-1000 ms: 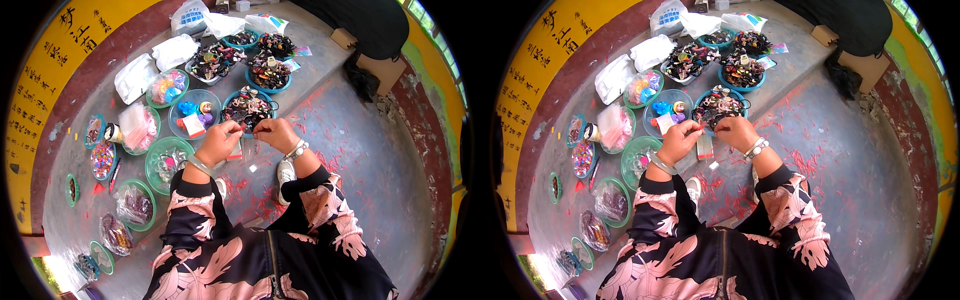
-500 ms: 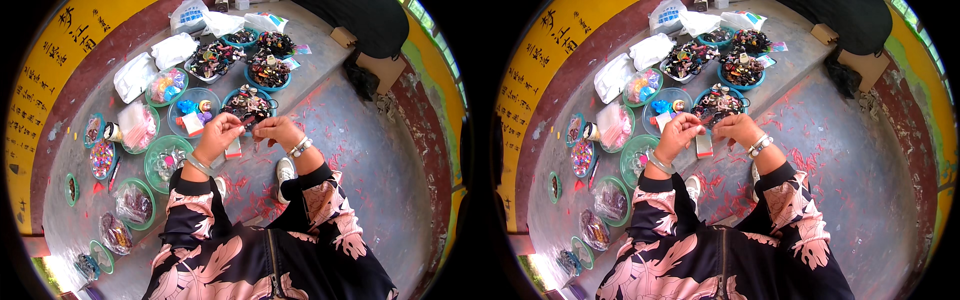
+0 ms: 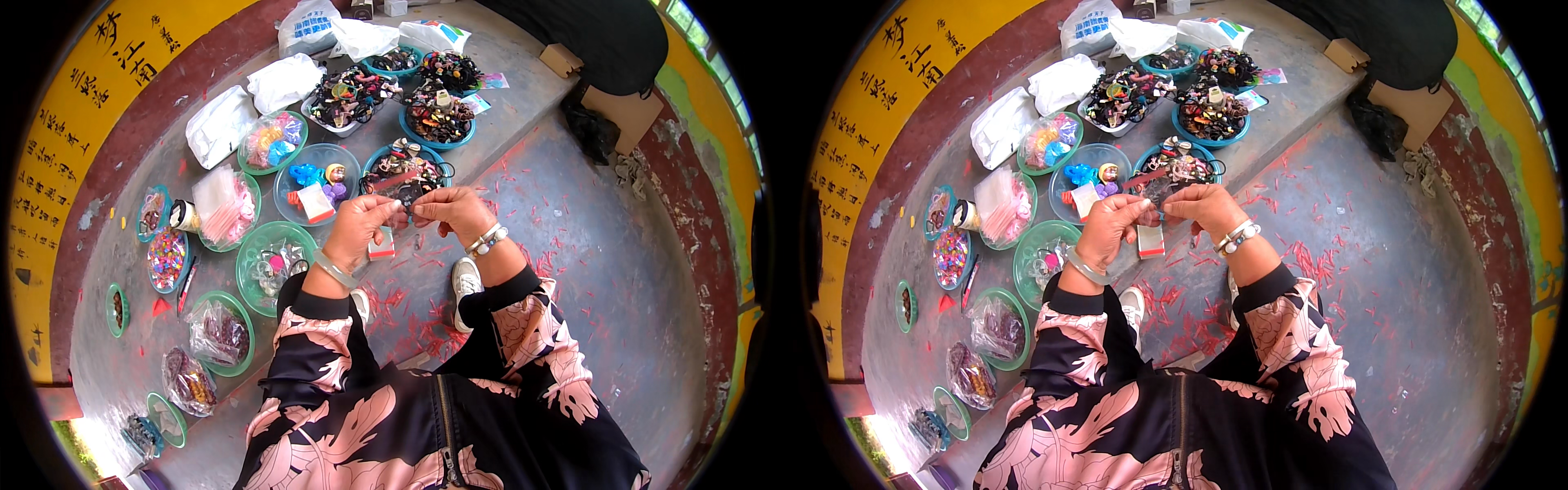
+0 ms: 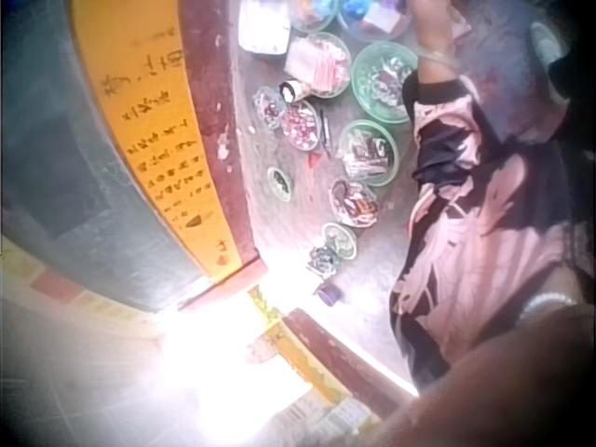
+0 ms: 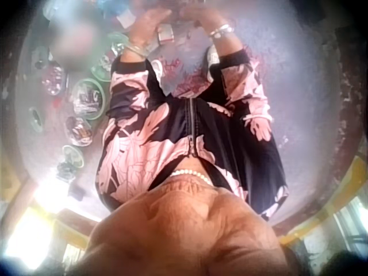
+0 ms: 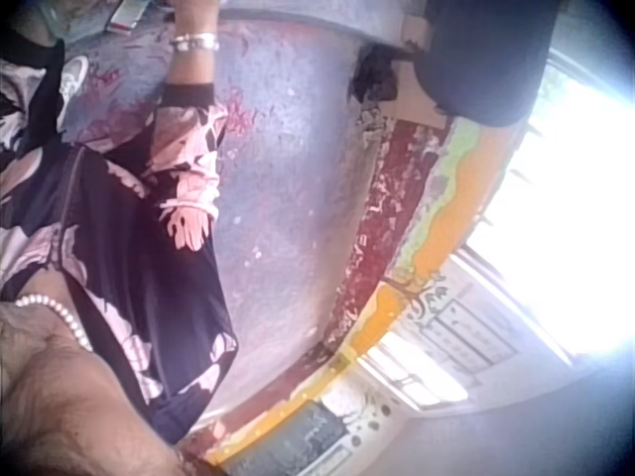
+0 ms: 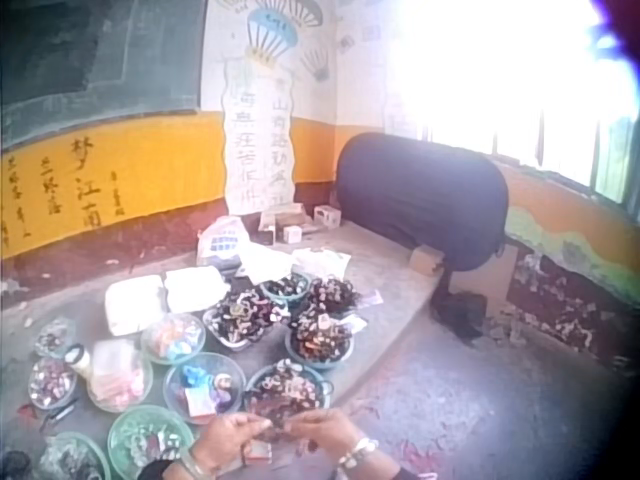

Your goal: The person sits on the floor and picks up small hair accessories from a blue bowl. They place the items into small clear plastic bags and seal them, then set the packaged items aside.

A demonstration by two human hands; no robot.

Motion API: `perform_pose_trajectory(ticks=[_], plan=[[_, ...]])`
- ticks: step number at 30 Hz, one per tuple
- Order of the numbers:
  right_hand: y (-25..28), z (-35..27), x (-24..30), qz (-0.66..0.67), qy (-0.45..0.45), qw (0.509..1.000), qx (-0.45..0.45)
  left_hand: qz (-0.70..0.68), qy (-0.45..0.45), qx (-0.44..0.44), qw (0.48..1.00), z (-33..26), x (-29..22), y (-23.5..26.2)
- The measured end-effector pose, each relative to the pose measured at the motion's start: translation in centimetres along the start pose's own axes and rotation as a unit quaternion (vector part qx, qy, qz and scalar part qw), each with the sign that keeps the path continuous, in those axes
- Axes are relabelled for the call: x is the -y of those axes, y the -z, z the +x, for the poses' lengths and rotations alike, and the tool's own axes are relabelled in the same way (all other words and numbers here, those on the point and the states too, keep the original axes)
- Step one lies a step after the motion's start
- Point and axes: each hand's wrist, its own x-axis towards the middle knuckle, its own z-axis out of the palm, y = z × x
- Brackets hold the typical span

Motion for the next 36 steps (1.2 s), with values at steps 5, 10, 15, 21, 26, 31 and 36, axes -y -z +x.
perform_pose_trajectory(ticks=[5,10,15,21,26,31,36], plan=[[-0.2,0.1,-0.1,-0.012,0.000,1.000,0.002,-0.030,0.011,-0.006,0.999,-0.1,-0.1,-0.1],[-0.1,0.8,-1.1,0.020,0.044,0.998,-0.032,-0.026,0.007,0.005,1.000,0.0,-0.1,-0.2],[-0.5,0.7,-1.0,0.016,0.060,0.998,-0.030,-0.019,0.002,0.009,1.000,-0.1,0.0,-0.4],[-0.5,0.6,-0.9,0.012,0.056,0.998,-0.015,-0.011,-0.009,0.001,1.000,-0.1,0.1,-0.6],[-0.6,0.7,-1.0,0.005,0.044,0.999,0.011,0.004,-0.029,-0.031,0.999,0.0,0.4,-0.5],[-0.6,0.6,-0.9,-0.007,0.041,0.999,0.023,0.025,-0.035,-0.040,0.998,0.0,0.5,-0.4],[-0.5,0.9,-1.2,-0.022,0.041,0.999,0.012,0.035,-0.047,-0.045,0.997,0.2,0.7,-0.4]])
